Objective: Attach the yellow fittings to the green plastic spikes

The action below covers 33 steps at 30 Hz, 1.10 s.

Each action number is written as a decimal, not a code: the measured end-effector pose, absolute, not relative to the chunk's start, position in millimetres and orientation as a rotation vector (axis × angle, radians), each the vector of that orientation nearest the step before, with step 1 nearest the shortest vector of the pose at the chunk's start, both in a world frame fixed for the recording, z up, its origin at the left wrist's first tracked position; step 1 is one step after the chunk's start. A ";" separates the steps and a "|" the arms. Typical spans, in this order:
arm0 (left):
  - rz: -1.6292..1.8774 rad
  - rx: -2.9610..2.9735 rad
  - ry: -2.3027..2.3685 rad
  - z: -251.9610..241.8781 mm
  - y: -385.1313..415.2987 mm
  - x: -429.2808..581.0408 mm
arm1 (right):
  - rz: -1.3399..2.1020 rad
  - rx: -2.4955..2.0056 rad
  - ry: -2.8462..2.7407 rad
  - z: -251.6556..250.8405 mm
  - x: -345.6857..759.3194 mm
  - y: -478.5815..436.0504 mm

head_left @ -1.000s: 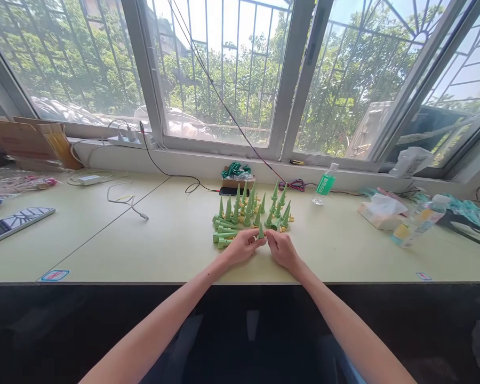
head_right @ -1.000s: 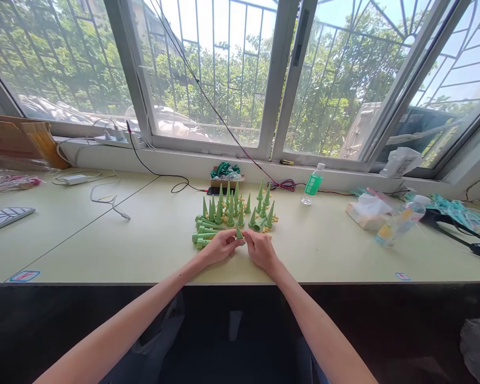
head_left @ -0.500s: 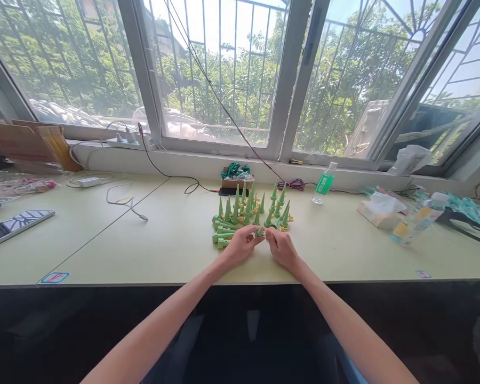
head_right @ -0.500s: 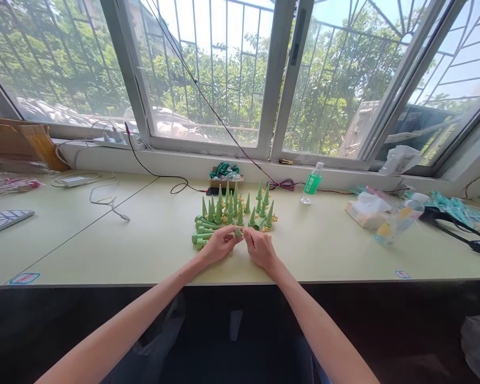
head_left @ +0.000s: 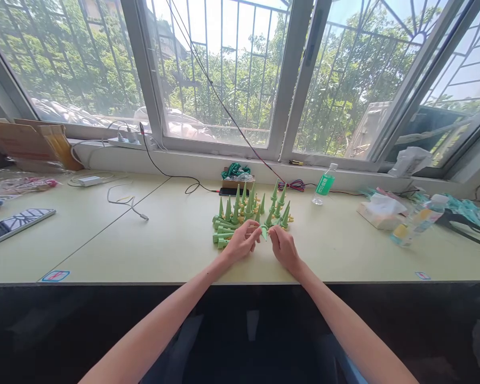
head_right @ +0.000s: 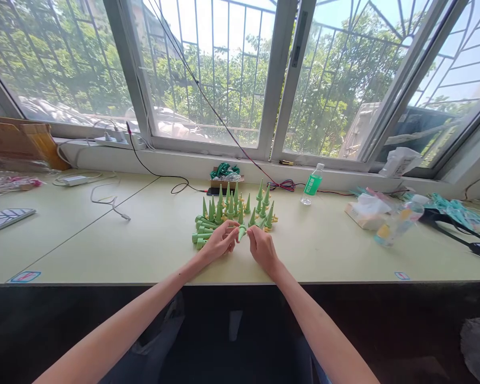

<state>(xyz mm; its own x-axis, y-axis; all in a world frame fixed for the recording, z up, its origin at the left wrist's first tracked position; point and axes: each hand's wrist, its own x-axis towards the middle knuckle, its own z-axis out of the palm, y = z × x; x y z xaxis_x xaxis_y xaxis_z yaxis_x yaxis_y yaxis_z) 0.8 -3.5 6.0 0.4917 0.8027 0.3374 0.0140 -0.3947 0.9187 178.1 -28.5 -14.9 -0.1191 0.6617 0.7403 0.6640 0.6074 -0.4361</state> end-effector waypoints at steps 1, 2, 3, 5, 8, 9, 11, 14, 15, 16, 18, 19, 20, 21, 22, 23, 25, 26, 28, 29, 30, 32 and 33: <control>1.006 1.769 0.675 7.3 -4.7 0.3 | 0.014 -1.074 -1.833 -14.8 178.1 -28.9; 0.990 1.764 0.658 8.5 -5.7 -0.2 | 0.030 -1.077 -1.849 -14.8 178.2 -29.2; 0.978 1.755 0.642 9.3 -6.6 -0.7 | 0.043 -1.081 -1.859 -14.9 178.4 -29.4; 0.963 1.739 0.620 9.9 -7.3 -1.6 | 0.064 -1.088 -1.872 -15.3 178.9 -29.5; 0.966 1.722 0.613 8.2 -6.7 -2.3 | 0.102 -1.092 -1.885 -16.4 179.6 -28.8; 0.968 1.717 0.613 7.4 -6.4 -2.5 | 0.116 -1.093 -1.884 -16.8 179.7 -28.5; 0.970 1.716 0.623 6.0 -6.0 -3.2 | 0.137 -1.099 -1.877 -17.4 179.5 -27.8; 0.968 1.780 0.660 5.3 -6.4 -4.4 | 0.149 -1.109 -1.867 -17.3 178.4 -27.2; 0.969 1.816 0.673 5.3 -6.6 -4.6 | 0.151 -1.112 -1.864 -17.1 177.9 -27.2; 0.976 1.854 0.683 5.4 -6.7 -4.6 | 0.155 -1.117 -1.861 -16.8 177.4 -27.1; 1.004 1.922 0.702 5.1 -6.6 -4.0 | 0.168 -1.121 -1.862 -16.4 176.5 -27.2; 1.023 1.950 0.713 4.7 -6.3 -3.5 | 0.177 -1.121 -1.863 -16.3 176.2 -27.3; 1.041 1.976 0.724 4.1 -5.9 -3.0 | 0.186 -1.120 -1.865 -16.3 176.0 -27.4; 1.058 2.001 0.734 3.4 -5.5 -2.5 | 0.192 -1.119 -1.864 -16.4 175.9 -27.6; 1.075 2.024 0.743 2.7 -5.0 -2.2 | 0.198 -1.118 -1.860 -16.4 175.9 -27.8; 1.091 2.048 0.752 1.9 -4.6 -2.0 | 0.201 -1.119 -1.853 -16.5 176.0 -28.0; 1.122 2.095 0.766 0.4 -4.2 -2.3 | 0.206 -1.118 -1.842 -16.4 176.1 -28.4; 1.134 2.119 0.774 -0.1 -4.2 -2.6 | 0.207 -1.117 -1.840 -16.2 176.1 -28.7; 1.152 2.168 0.792 -0.9 -4.5 -3.3 | 0.200 -1.116 -1.840 -15.8 175.8 -29.1; 1.161 2.190 0.804 -1.0 -4.8 -3.4 | 0.183 -1.118 -1.839 -15.5 175.6 -29.3; 1.174 2.207 0.818 -1.0 -5.0 -3.3 | 0.157 -1.121 -1.837 -15.4 175.4 -29.4; 1.204 2.216 0.846 -0.6 -5.3 -2.4 | 0.082 -1.123 -1.831 -15.4 175.2 -29.4; 1.224 2.205 0.855 -0.2 -5.4 -1.8 | 0.045 -1.120 -1.823 -15.5 175.3 -29.4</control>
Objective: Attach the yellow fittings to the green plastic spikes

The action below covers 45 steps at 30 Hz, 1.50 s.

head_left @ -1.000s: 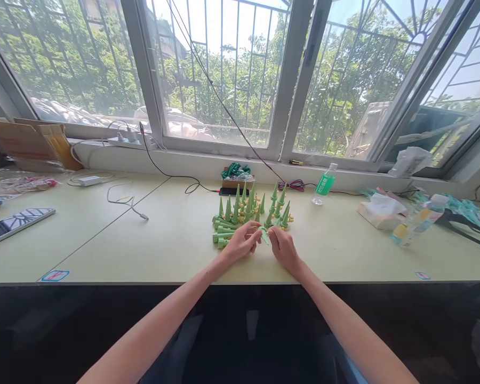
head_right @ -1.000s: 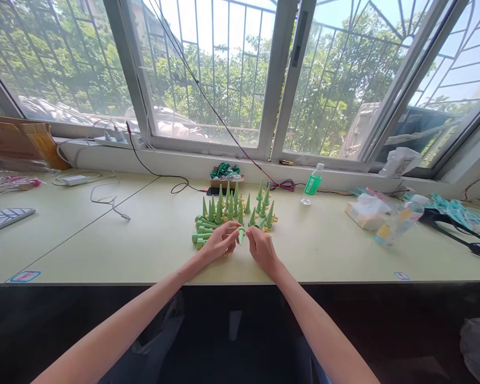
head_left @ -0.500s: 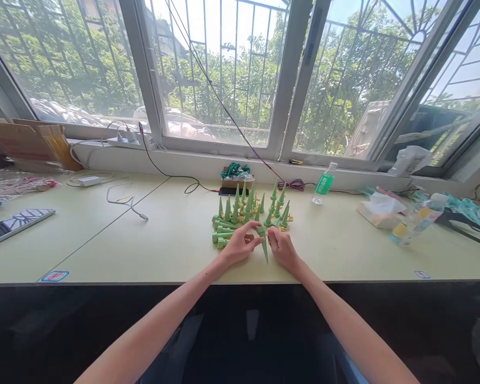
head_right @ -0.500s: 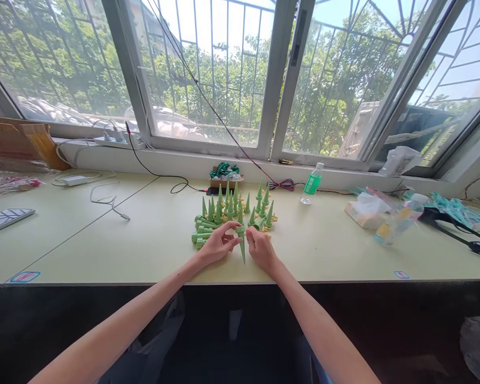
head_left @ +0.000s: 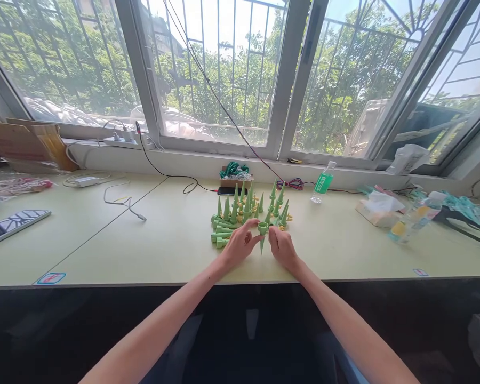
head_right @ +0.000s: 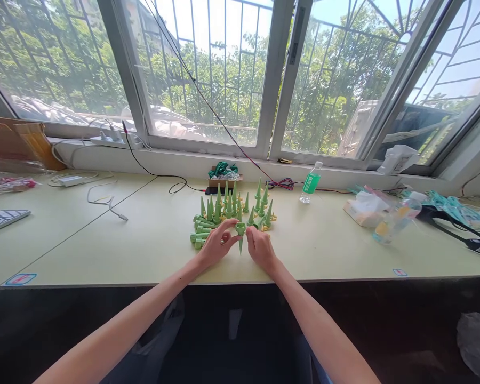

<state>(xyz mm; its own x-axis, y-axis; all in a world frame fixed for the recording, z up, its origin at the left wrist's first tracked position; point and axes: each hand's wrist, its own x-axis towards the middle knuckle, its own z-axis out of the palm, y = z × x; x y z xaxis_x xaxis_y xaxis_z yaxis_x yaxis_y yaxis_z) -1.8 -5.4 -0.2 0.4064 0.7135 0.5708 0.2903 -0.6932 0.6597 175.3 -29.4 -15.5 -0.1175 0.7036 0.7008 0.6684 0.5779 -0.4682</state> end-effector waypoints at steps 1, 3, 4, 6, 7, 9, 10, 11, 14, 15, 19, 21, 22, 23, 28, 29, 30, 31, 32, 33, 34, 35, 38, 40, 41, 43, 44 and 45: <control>1.242 2.184 0.856 0.4 -5.5 -1.0 | 0.014 -1.116 -1.809 -15.7 175.5 -29.5; 1.252 2.128 0.837 1.6 -5.6 0.3 | -0.027 -1.112 -1.767 -15.9 176.4 -29.7; 1.240 2.101 0.819 2.1 -5.6 0.9 | -0.044 -1.111 -1.745 -15.9 176.9 -29.9; 1.182 2.033 0.777 3.0 -5.5 1.7 | -0.070 -1.102 -1.728 -15.5 177.5 -30.5; 1.138 1.985 0.759 3.4 -5.4 2.0 | -0.075 -1.094 -1.742 -15.2 177.6 -30.8; 1.039 1.863 0.730 4.4 -5.4 2.4 | -0.063 -1.071 -1.801 -14.7 177.3 -31.3; 0.987 1.798 0.717 5.2 -5.6 2.4 | -0.048 -1.059 -1.832 -14.6 177.0 -31.4; 0.939 1.743 0.703 6.3 -5.8 2.2 | -0.034 -1.049 -1.853 -14.5 176.8 -31.4; 0.839 1.642 0.642 10.8 -7.5 0.5 | 0.007 -1.033 -1.873 -14.4 176.4 -31.2; 0.821 1.622 0.623 12.4 -8.1 -0.4 | 0.020 -1.033 -1.873 -14.4 176.5 -31.3; 0.761 1.597 0.580 15.6 -9.9 -4.4 | 0.077 -1.025 -1.875 -14.7 177.6 -31.6; 0.759 1.620 0.582 14.3 -9.7 -5.9 | 0.098 -1.018 -1.865 -15.4 178.2 -31.3; 0.771 1.639 0.590 13.1 -9.3 -6.5 | 0.103 -1.018 -1.857 -16.0 178.4 -31.0; 0.790 1.662 0.601 11.8 -9.0 -6.8 | 0.108 -1.022 -1.848 -16.7 178.6 -30.6; 0.912 1.834 0.645 6.2 -8.3 -7.0 | 0.151 -1.075 -1.831 -19.5 178.5 -27.7; 0.939 1.883 0.654 5.2 -8.2 -6.7 | 0.153 -1.090 -1.827 -19.7 178.3 -27.2; 0.971 1.934 0.666 3.9 -7.8 -6.3 | 0.151 -1.105 -1.825 -19.7 177.9 -26.7; 1.006 1.983 0.677 2.5 -7.3 -5.8 | 0.144 -1.117 -1.827 -19.6 177.5 -26.4; 1.041 2.029 0.687 0.8 -6.5 -5.2 | 0.134 -1.127 -1.833 -19.3 177.0 -26.0; 1.073 2.069 0.691 -0.9 -5.5 -4.5 | 0.117 -1.135 -1.840 -19.0 176.5 -25.8; 1.098 2.102 0.690 -2.5 -4.5 -3.7 | 0.098 -1.139 -1.849 -18.7 175.9 -25.6; 1.118 2.125 0.687 -3.8 -3.5 -3.0 | 0.075 -1.143 -1.855 -18.4 175.5 -25.4; 1.160 2.160 0.682 -4.8 -1.8 -0.5 | 0.002 -1.144 -1.844 -18.2 175.2 -25.1; 1.201 2.119 0.700 -3.0 -2.0 0.9 | -0.046 -1.126 -1.813 -18.9 176.1 -24.9; 1.222 2.067 0.710 -1.7 -2.4 1.4 | -0.065 -1.114 -1.793 -19.4 176.8 -24.9; 1.228 1.918 0.722 1.2 -3.2 1.6 | -0.082 -1.090 -1.756 -20.1 178.4 -25.2; 1.201 1.845 0.719 2.5 -3.4 1.4 | -0.083 -1.080 -1.742 -20.4 179.1 -25.5; 1.149 1.790 0.714 3.6 -3.6 1.0 | -0.081 -1.068 -1.735 -20.4 179.6 -25.9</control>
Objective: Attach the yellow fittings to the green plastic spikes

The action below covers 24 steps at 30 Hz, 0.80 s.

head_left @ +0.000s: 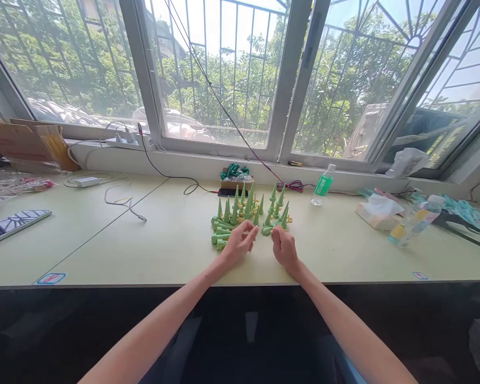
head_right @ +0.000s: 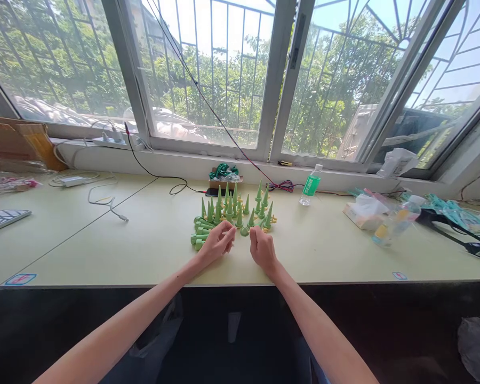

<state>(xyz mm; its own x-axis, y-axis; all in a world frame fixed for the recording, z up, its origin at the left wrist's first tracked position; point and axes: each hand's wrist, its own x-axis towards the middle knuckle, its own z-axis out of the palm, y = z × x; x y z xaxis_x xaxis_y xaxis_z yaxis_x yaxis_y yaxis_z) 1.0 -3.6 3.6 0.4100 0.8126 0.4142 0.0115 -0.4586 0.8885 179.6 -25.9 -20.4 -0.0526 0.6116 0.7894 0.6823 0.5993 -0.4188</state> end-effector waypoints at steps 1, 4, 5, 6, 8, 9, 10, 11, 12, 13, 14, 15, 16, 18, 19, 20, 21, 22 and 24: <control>1.078 1.751 0.707 4.4 -3.7 0.5 | -0.079 -1.055 -1.734 -20.3 179.9 -26.3; 0.845 1.704 0.682 6.7 -4.1 -0.7 | -0.060 -1.015 -1.784 -19.4 179.8 -27.7; 0.791 1.698 0.674 7.6 -4.4 -1.1 | -0.047 -1.007 -1.807 -19.0 179.6 -28.1; 0.759 1.694 0.665 8.7 -4.7 -1.5 | -0.032 -1.003 -1.829 -18.6 179.4 -28.5; 0.739 1.682 0.650 10.9 -5.5 -2.5 | 0.004 -1.007 -1.860 -18.1 179.3 -29.1; 0.737 1.675 0.642 11.8 -5.7 -3.2 | 0.022 -1.012 -1.870 -18.1 179.3 -29.3; 0.731 1.669 0.632 12.2 -5.7 -4.0 | 0.040 -1.016 -1.878 -18.2 179.5 -29.5; 0.724 1.667 0.624 12.3 -5.6 -4.8 | 0.058 -1.019 -1.885 -18.3 179.7 -29.6; 0.718 1.670 0.616 11.8 -5.4 -5.6 | 0.074 -1.022 -1.888 -18.5 179.8 -29.6; 0.714 1.678 0.611 11.0 -5.2 -6.2 | 0.086 -1.027 -1.887 -18.8 180.0 -29.6; 0.718 1.689 0.611 10.0 -5.2 -6.6 | 0.093 -1.032 -1.888 -19.0 180.0 -29.6; 0.731 1.703 0.615 9.0 -5.3 -6.8 | 0.092 -1.040 -1.887 -19.1 180.0 -29.5; 0.753 1.718 0.623 7.9 -5.7 -6.7 | 0.085 -1.049 -1.888 -19.1 179.8 -29.5; 0.823 1.742 0.642 6.4 -7.0 -5.9 | 0.046 -1.058 -1.892 -18.8 179.3 -29.8; 0.862 1.752 0.648 5.8 -7.7 -5.2 | 0.027 -1.060 -1.892 -18.6 179.0 -30.0; 0.906 1.756 0.650 5.3 -8.3 -4.3 | 0.010 -1.062 -1.883 -18.4 178.8 -30.3; 0.942 1.760 0.645 4.8 -8.7 -3.4 | 0.002 -1.060 -1.882 -18.3 178.7 -30.5; 0.956 1.770 0.640 4.3 -8.8 -2.4 | -0.009 -1.053 -1.881 -18.3 178.7 -30.8; 0.986 1.777 0.642 3.4 -8.7 -0.6 | -0.064 -1.030 -1.872 -18.8 179.0 -31.2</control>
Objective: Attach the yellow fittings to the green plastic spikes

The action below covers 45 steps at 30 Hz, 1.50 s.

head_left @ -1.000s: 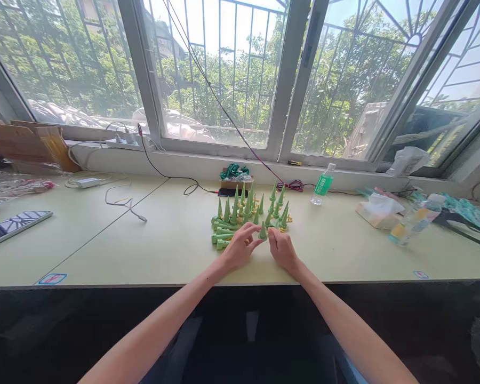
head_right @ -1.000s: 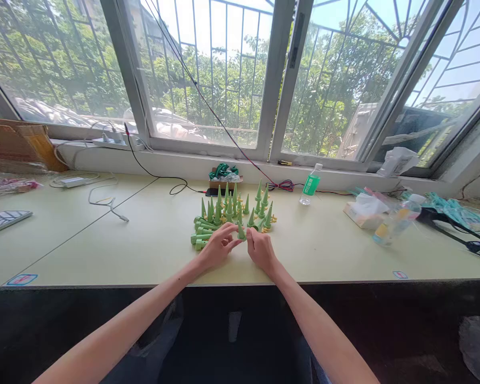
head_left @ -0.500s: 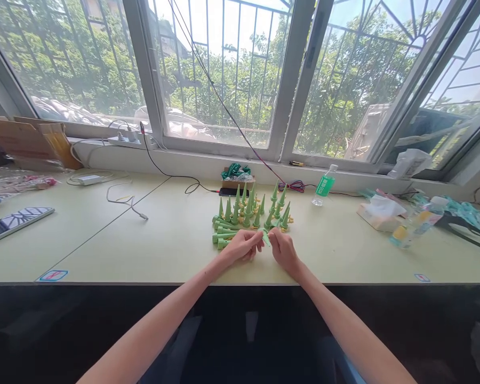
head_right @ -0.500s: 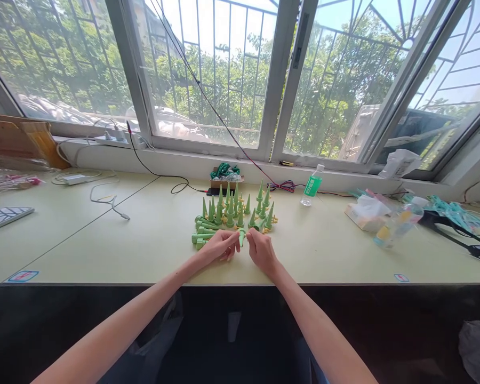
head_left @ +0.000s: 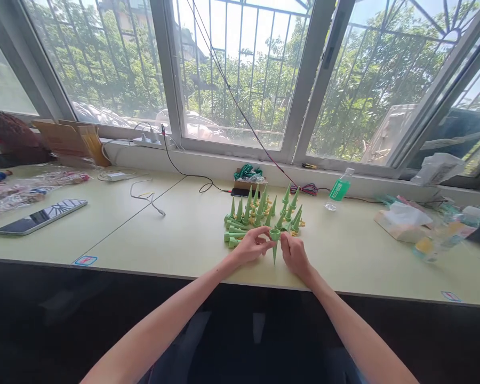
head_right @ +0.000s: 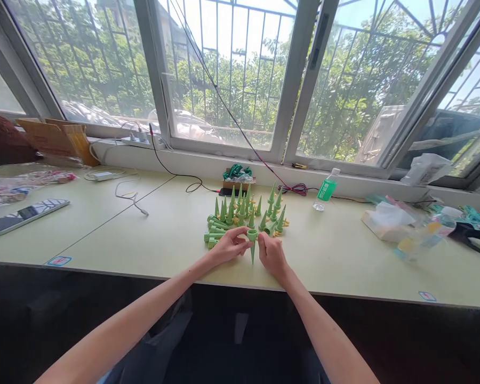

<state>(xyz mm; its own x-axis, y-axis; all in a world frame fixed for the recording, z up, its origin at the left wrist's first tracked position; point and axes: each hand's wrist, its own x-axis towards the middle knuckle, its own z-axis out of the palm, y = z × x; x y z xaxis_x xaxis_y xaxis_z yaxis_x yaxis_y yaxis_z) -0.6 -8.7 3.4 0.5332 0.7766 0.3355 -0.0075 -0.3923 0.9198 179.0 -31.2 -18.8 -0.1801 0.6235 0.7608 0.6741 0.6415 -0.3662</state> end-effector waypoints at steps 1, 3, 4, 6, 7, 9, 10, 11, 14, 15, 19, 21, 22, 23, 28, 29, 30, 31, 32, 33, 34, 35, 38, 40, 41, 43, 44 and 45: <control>1.000 1.778 0.636 3.2 -8.5 0.3 | -0.089 -1.020 -1.869 -19.2 179.3 -31.2; 1.037 1.776 0.621 3.4 -8.2 1.8 | -0.131 -1.008 -1.850 -20.0 180.0 -31.1; 1.061 1.771 0.619 3.9 -8.1 2.4 | -0.147 -1.010 -1.831 -20.5 180.4 -31.0; 1.114 1.744 0.638 5.6 -8.3 3.1 | -0.175 -1.023 -1.777 -21.0 181.2 -30.7; 1.122 1.726 0.653 6.5 -8.4 3.3 | -0.188 -1.030 -1.753 -21.1 181.4 -30.6; 1.047 1.691 0.672 8.1 -8.7 3.5 | -0.210 -1.026 -1.739 -20.8 181.7 -30.7; 0.973 1.673 0.670 8.8 -8.8 3.5 | -0.216 -1.014 -1.755 -20.4 181.7 -30.9; 0.888 1.655 0.663 9.5 -9.0 3.4 | -0.217 -0.997 -1.781 -20.0 181.6 -31.2; 0.723 1.594 0.653 11.9 -10.1 2.6 | -0.185 -0.953 -1.866 -18.4 181.2 -32.5; 0.707 1.578 0.651 12.9 -10.6 2.1 | -0.164 -0.949 -1.885 -17.8 181.1 -33.1; 0.682 1.552 0.602 14.9 -12.2 -0.9 | -0.065 -0.943 -1.909 -16.5 181.5 -35.3; 0.675 1.558 0.569 13.5 -11.9 -2.1 | -0.014 -0.940 -1.907 -17.0 181.8 -35.5; 0.672 1.561 0.559 12.3 -11.4 -2.5 | 0.011 -0.945 -1.902 -17.6 181.9 -35.3; 0.672 1.566 0.555 10.9 -10.9 -2.7 | 0.035 -0.956 -1.898 -18.5 182.0 -34.7; 0.790 1.639 0.579 6.1 -10.0 -2.6 | 0.099 -1.045 -1.873 -23.3 181.7 -30.1; 0.820 1.678 0.588 5.9 -10.2 -2.6 | 0.102 -1.058 -1.873 -23.8 181.4 -29.3; 0.847 1.722 0.598 5.8 -10.5 -2.6 | 0.103 -1.072 -1.872 -24.2 181.1 -28.6; 0.872 1.769 0.610 5.7 -10.6 -2.4 | 0.103 -1.084 -1.873 -24.4 180.7 -28.0; 0.899 1.815 0.621 5.5 -10.7 -2.2 | 0.101 -1.095 -1.873 -24.4 180.2 -27.5; 0.932 1.854 0.630 5.1 -10.5 -1.8 | 0.096 -1.105 -1.873 -24.2 179.6 -27.2; 0.967 1.886 0.637 4.7 -10.1 -1.2 | 0.089 -1.112 -1.874 -23.9 179.1 -26.9; 1.003 1.913 0.645 4.2 -9.6 -0.5 | 0.081 -1.116 -1.874 -23.4 178.5 -26.7; 1.093 1.958 0.666 4.0 -8.0 1.7 | 0.048 -1.119 -1.847 -21.7 177.2 -26.5; 1.120 1.936 0.692 4.7 -7.2 2.7 | 0.034 -1.115 -1.800 -20.9 177.2 -26.5; 1.127 1.903 0.707 5.0 -6.7 3.1 | 0.031 -1.109 -1.773 -20.8 177.4 -26.5; 1.129 1.819 0.732 4.9 -5.5 3.6 | 0.026 -1.094 -1.732 -20.9 178.2 -26.5; 1.115 1.782 0.741 4.4 -4.7 3.8 | 0.021 -1.088 -1.719 -20.9 178.5 -26.6; 1.088 1.755 0.747 3.6 -3.9 4.0 | 0.013 -1.083 -1.712 -21.0 178.8 -26.7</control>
<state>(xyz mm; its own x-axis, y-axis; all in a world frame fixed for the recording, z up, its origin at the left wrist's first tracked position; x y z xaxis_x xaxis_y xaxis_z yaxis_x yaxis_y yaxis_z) 4.0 -3.9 3.6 0.4278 0.8325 0.3520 0.0291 -0.4019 0.9152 178.8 -26.7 -21.0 -0.0283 0.6563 0.7540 0.6446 0.5885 -0.4880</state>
